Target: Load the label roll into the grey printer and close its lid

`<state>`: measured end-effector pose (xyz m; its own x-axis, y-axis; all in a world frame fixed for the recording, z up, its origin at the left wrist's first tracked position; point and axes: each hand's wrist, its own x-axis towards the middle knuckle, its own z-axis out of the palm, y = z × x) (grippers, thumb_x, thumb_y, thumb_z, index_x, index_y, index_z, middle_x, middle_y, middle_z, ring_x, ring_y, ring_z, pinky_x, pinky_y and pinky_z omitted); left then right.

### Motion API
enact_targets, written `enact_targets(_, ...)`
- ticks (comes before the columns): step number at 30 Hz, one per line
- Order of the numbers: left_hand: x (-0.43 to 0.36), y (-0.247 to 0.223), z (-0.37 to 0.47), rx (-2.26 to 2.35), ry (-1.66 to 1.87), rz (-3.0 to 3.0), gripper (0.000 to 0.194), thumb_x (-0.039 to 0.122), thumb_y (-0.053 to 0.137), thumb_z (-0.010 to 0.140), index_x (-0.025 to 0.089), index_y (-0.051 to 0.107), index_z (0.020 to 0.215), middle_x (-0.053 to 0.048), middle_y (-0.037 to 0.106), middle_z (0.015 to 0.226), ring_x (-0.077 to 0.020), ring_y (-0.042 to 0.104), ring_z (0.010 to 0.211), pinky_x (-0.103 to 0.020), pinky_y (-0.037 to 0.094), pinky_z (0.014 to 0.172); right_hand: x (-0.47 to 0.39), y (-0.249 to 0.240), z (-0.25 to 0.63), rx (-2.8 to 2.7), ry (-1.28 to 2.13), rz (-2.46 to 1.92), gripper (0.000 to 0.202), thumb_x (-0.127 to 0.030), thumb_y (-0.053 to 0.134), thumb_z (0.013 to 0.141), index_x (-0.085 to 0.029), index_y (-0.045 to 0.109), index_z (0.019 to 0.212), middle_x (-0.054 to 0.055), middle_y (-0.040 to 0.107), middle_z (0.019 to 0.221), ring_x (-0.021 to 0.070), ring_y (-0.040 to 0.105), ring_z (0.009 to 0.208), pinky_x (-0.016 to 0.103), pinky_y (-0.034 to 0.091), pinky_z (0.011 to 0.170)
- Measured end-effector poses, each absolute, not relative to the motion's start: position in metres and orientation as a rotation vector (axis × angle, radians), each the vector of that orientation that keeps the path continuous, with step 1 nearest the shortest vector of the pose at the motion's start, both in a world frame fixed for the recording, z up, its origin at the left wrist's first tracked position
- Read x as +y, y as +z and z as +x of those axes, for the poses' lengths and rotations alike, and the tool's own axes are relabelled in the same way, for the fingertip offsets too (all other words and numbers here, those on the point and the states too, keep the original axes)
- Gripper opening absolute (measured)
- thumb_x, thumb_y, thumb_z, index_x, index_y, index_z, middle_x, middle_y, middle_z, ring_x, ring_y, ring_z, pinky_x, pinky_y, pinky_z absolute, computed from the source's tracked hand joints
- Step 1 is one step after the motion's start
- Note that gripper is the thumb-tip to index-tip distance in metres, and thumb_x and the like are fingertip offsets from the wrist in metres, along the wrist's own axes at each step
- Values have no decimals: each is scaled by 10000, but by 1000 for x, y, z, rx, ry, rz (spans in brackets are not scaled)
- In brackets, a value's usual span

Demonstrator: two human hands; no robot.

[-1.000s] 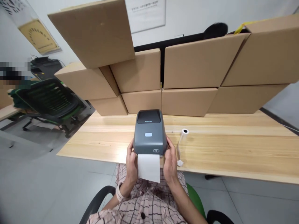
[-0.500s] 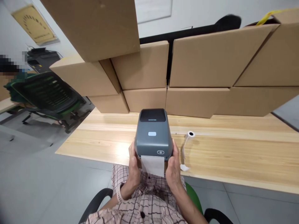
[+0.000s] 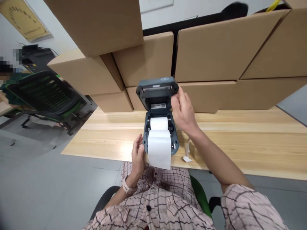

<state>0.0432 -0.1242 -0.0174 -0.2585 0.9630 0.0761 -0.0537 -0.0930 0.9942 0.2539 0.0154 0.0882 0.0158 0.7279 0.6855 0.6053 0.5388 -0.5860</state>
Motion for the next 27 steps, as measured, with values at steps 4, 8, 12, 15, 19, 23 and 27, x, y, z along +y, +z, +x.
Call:
enact_targets(4, -123, -22, 39, 1266, 1509, 1105, 687, 658, 632, 953, 203, 542, 1461, -169, 644, 1433, -292, 640, 1309, -436, 511, 1120, 45, 95, 246, -1676, 165, -1108, 730, -584, 449, 1054, -268, 253, 1683, 137, 646, 1396, 281, 688, 1146, 478, 580, 997)
enact_targets(8, -126, -24, 35, 1258, 1500, 1110, 645, 622, 651, 957, 204, 553, 1439, -169, 647, 1421, -285, 642, 1295, -438, 503, 1128, 42, 95, 238, -1770, 104, -1076, 596, -457, 585, 979, -219, 507, 1520, 159, 643, 1413, 298, 692, 1148, 464, 594, 956)
enact_targets(12, -108, -16, 28, 1222, 1470, 1097, 600, 546, 654, 968, 221, 531, 1457, -158, 624, 1431, -279, 607, 1335, -447, 477, 1155, 37, 94, 238, -2299, 317, -1112, 405, -415, 579, 956, -192, 692, 1274, 147, 749, 1259, 327, 706, 1177, 482, 560, 1015)
enact_targets(15, -69, -3, 23, 1241, 1407, 1122, 688, 432, 730, 904, 239, 475, 1514, -157, 526, 1544, -295, 517, 1439, -456, 430, 1198, 46, 93, 237, -2763, 560, -1172, 777, -493, 692, 880, -182, 502, 1566, 189, 664, 1475, 402, 662, 1302, 536, 532, 1063)
enact_targets(19, -17, 9, 24, 1137, 1239, 1145, 970, 186, 767, 704, 227, 383, 1594, -170, 480, 1598, -332, 462, 1494, -469, 408, 1217, 57, 92, 226, -2935, 621, -1310, 1072, -523, 767, 807, -168, 289, 1699, 224, 608, 1537, 458, 636, 1335, 565, 511, 1079)
enact_targets(23, 2, 7, 28, 1113, 1255, 1087, 1067, 111, 734, 597, 191, 372, 1598, -188, 534, 1551, -344, 537, 1432, -469, 452, 1181, 60, 94, 222, -2844, 713, -1260, 1195, -415, 848, 683, -199, 268, 1705, 188, 666, 1469, 414, 689, 1243, 517, 540, 1038)
enact_targets(27, 1, 0, 30, 1135, 1297, 1072, 1067, 136, 754, 595, 198, 377, 1591, -185, 542, 1539, -335, 544, 1423, -491, 440, 1191, 50, 115, 249, -2685, 992, -957, 1164, -428, 831, 706, -199, 264, 1697, 150, 705, 1401, 329, 717, 1155, 455, 578, 997)
